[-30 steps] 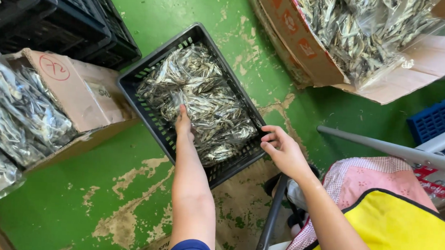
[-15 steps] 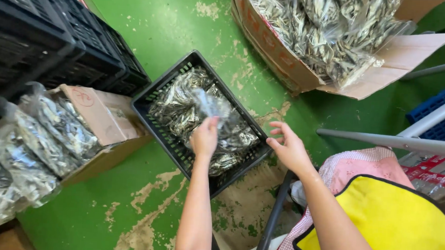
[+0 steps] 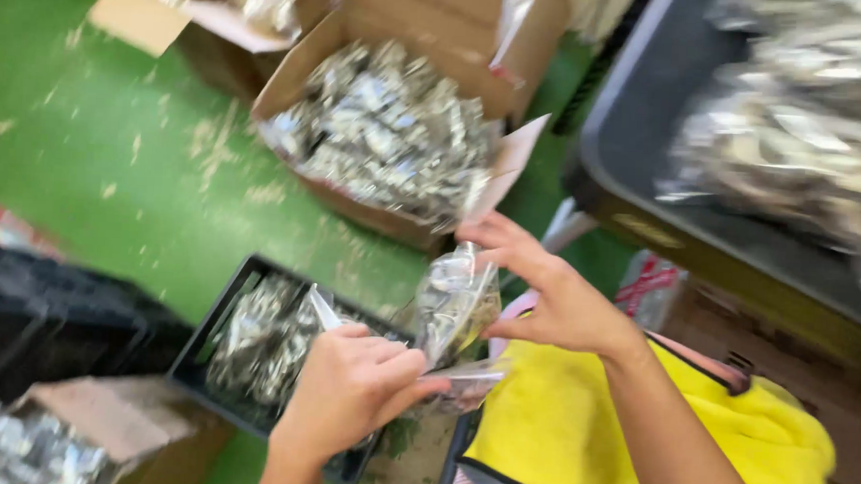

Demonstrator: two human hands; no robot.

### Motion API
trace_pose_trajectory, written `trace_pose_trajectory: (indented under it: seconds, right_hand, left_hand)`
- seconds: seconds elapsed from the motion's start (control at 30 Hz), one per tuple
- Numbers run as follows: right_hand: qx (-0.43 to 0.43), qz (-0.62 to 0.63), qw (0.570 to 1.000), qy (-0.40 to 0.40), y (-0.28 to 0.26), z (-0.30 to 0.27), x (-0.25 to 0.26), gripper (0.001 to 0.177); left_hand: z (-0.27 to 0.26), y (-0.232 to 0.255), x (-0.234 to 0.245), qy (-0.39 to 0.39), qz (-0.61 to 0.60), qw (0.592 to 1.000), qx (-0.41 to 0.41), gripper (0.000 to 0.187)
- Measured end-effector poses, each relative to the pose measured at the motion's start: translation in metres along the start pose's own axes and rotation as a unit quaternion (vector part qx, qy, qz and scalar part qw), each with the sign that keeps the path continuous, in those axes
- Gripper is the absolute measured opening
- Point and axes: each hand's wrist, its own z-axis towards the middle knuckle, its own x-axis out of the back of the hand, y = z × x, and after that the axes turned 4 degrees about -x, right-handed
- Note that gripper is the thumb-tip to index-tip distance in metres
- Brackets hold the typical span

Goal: The person places packets of dried fish into larger yellow-and-black pouches, seals them using a heat sealer, and then organizes the sealed products into a plastic crate.

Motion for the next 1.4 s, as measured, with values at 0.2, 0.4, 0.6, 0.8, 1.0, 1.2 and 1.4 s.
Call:
trace_pose_trajectory:
  seconds: [0.2,0.4,0.6,0.8,1.0,1.2,1.4]
  right_hand:
    - [-0.081,0.016,0.978,0.193,-0.053,-0.063,0.033,0.060]
    - [0.042,0.350,0.802,0.482,-0.052,-0.099,0.118,0.076]
    - [0.004,0.596,0.567,0.569,-0.043,-0.059,0.238,0.045]
    - [-0.079,0.609,0.585,0.530,-0.062,-0.085,0.234,0.085]
    - [-0.016,0.337,0.941,-0.009,-0.075,-0.155,0.152,0.118]
    - [0.091,0.340,0.880,0.319,-0.027,-0.155,0.113,0.076]
    - [0.170,0.546,0.641,0.511,-0.026,-0.125,0.119,0.046]
  left_hand:
    - [0.069,0.049,0.040,0.092,0.021,0.993,-0.072,0.055]
    - [0.098,0.087,0.054,0.139,0.057,0.987,-0.060,0.053]
    - [0.124,0.114,0.045,0.131,0.059,0.985,-0.093,0.050]
    - [0.162,0.123,0.035,0.132,0.039,0.983,-0.118,0.049]
    - [0.236,0.140,0.035,0.105,0.105,0.969,-0.200,0.055]
    - [0.364,0.183,0.003,-0.030,0.255,0.900,-0.353,0.062]
    - [0.468,0.194,-0.101,0.056,0.259,0.773,-0.577,0.058]
